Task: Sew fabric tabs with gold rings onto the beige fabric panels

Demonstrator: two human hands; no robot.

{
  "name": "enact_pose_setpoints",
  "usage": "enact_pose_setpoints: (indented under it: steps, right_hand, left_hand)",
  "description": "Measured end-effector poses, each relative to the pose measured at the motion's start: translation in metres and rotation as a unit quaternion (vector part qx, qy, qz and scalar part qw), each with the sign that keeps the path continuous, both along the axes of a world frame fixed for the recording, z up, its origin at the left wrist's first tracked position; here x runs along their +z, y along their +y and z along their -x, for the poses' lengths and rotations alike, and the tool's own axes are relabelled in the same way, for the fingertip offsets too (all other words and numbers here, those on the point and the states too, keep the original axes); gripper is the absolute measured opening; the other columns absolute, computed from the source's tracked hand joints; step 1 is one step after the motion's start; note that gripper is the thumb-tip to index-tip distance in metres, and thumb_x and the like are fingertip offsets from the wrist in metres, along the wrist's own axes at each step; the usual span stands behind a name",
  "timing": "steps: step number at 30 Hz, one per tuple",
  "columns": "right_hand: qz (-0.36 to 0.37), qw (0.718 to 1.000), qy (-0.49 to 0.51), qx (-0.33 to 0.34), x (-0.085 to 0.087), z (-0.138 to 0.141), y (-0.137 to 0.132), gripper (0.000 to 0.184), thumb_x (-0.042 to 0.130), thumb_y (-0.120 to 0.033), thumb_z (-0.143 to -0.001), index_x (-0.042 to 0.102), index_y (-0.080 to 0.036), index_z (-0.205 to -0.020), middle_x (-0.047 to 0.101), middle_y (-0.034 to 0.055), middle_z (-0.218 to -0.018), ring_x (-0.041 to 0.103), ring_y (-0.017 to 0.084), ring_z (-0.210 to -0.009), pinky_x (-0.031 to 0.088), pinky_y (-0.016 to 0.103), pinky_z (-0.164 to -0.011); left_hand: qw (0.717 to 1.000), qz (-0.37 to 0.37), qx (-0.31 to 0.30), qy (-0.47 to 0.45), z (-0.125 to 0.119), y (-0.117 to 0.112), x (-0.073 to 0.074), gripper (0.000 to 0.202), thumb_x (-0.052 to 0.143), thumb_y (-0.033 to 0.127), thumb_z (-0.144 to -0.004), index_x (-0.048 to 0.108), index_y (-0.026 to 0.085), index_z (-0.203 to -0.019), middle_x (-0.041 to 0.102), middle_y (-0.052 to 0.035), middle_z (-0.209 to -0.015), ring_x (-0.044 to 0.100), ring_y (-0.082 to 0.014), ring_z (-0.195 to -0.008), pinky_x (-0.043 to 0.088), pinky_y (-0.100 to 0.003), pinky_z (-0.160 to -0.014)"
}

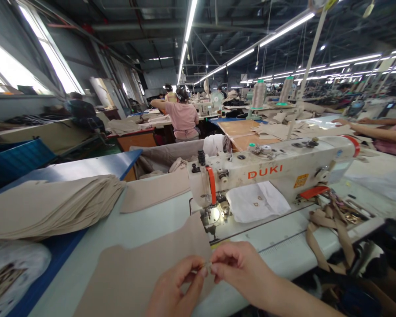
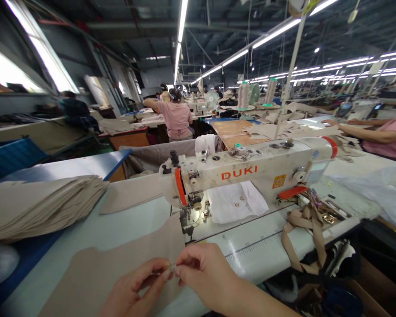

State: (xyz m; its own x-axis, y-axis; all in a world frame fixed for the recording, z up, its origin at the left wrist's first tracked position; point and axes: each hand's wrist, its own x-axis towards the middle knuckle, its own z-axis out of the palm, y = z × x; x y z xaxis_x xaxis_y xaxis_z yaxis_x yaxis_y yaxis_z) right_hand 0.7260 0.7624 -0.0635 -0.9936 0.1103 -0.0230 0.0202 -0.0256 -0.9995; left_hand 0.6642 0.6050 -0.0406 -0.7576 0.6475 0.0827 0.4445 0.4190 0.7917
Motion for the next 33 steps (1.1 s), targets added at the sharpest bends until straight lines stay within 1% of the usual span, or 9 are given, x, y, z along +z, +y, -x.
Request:
enact_pose_setpoints:
  steps: [3,5,8,11,14,17,20,27,33]
  right_hand:
    - [-0.081,0.997,0.000,0.009,0.005,-0.002,0.005,0.009,0.057,-0.017,-0.073,0.065,-0.017,-0.068,0.058,-0.0038,-0.056,0.050,0.009,-0.052,0.038,0.019,-0.051]
    - [-0.115,0.993,-0.006,0.012,0.006,-0.003,0.007,0.010,0.056,-0.014,-0.071,0.064,-0.017,-0.066,0.057,-0.0042,-0.055,0.049,0.009,-0.051,0.036,0.018,-0.049]
    - [-0.105,0.994,-0.023,0.003,0.000,-0.001,0.008,0.010,0.055,-0.012,-0.068,0.062,-0.017,-0.062,0.055,-0.0052,-0.051,0.048,0.008,-0.047,0.034,0.018,-0.046]
    - [-0.063,0.997,-0.049,-0.013,-0.011,0.003,0.010,0.010,0.055,-0.011,-0.065,0.058,-0.017,-0.058,0.052,-0.0065,-0.047,0.048,0.008,-0.042,0.036,0.018,-0.044]
    - [-0.048,0.996,-0.070,-0.035,-0.021,0.005,0.016,0.009,0.055,-0.013,-0.065,0.057,-0.017,-0.057,0.052,-0.0070,-0.046,0.049,0.007,-0.041,0.037,0.018,-0.044]
    - [-0.033,0.992,-0.109,-0.049,-0.026,0.006,0.025,0.007,0.056,-0.014,-0.064,0.056,-0.017,-0.058,0.055,-0.0069,-0.047,0.051,0.008,-0.040,0.038,0.018,-0.043]
    - [-0.018,0.984,-0.171,-0.039,-0.024,0.018,0.031,0.010,0.059,-0.019,-0.067,0.055,-0.018,-0.058,0.058,-0.0063,-0.048,0.054,0.009,-0.041,0.041,0.020,-0.044]
    - [-0.028,0.977,-0.213,-0.005,-0.018,0.075,0.028,0.022,0.066,-0.018,-0.070,0.053,-0.018,-0.051,0.058,-0.0051,-0.044,0.057,0.010,-0.041,0.045,0.019,-0.046]
    - [-0.052,0.967,-0.249,0.018,-0.016,0.090,0.029,0.025,0.060,-0.010,-0.073,0.053,-0.017,-0.050,0.057,-0.0037,-0.041,0.055,0.009,-0.035,0.045,0.018,-0.041]
  left_hand:
    - [1.000,0.017,-0.021,0.009,0.002,-0.001,-0.001,0.020,0.050,0.033,-0.083,0.065,0.022,-0.076,0.069,0.0023,-0.071,0.063,-0.0129,-0.064,0.048,-0.017,-0.059]
    - [0.998,0.032,-0.060,0.004,0.009,-0.001,-0.002,0.021,0.050,0.032,-0.084,0.065,0.022,-0.074,0.068,0.0023,-0.070,0.063,-0.0130,-0.065,0.049,-0.018,-0.062]
    - [0.994,0.036,-0.104,0.001,0.033,0.003,-0.003,0.021,0.047,0.032,-0.086,0.066,0.022,-0.083,0.070,0.0006,-0.079,0.065,-0.0147,-0.076,0.051,-0.021,-0.071]
    - [0.993,0.036,-0.062,0.096,0.068,0.011,-0.016,0.027,0.042,0.030,-0.088,0.062,0.022,-0.104,0.068,-0.0047,-0.104,0.063,-0.0189,-0.096,0.049,-0.034,-0.089]
    - [0.971,0.080,-0.035,0.222,0.090,0.017,-0.041,0.032,0.045,0.027,-0.085,0.059,0.017,-0.112,0.062,-0.0111,-0.117,0.056,-0.0252,-0.111,0.043,-0.047,-0.099]
    - [0.958,0.099,-0.048,0.265,0.086,0.017,-0.063,0.037,0.046,0.028,-0.085,0.054,0.014,-0.119,0.057,-0.0140,-0.123,0.052,-0.0265,-0.117,0.043,-0.048,-0.100]
    - [0.955,0.101,-0.057,0.273,0.071,0.014,-0.073,0.039,0.046,0.030,-0.087,0.049,0.016,-0.123,0.058,-0.0125,-0.123,0.052,-0.0260,-0.117,0.044,-0.048,-0.099]
    - [0.956,0.084,-0.063,0.273,0.065,0.012,-0.075,0.040,0.045,0.030,-0.087,0.045,0.016,-0.124,0.057,-0.0135,-0.122,0.053,-0.0264,-0.115,0.046,-0.047,-0.096]
    - [0.951,0.055,-0.061,0.297,0.066,0.016,-0.064,0.026,0.048,0.025,-0.085,0.054,0.017,-0.109,0.060,-0.0108,-0.110,0.056,-0.0245,-0.105,0.050,-0.043,-0.091]
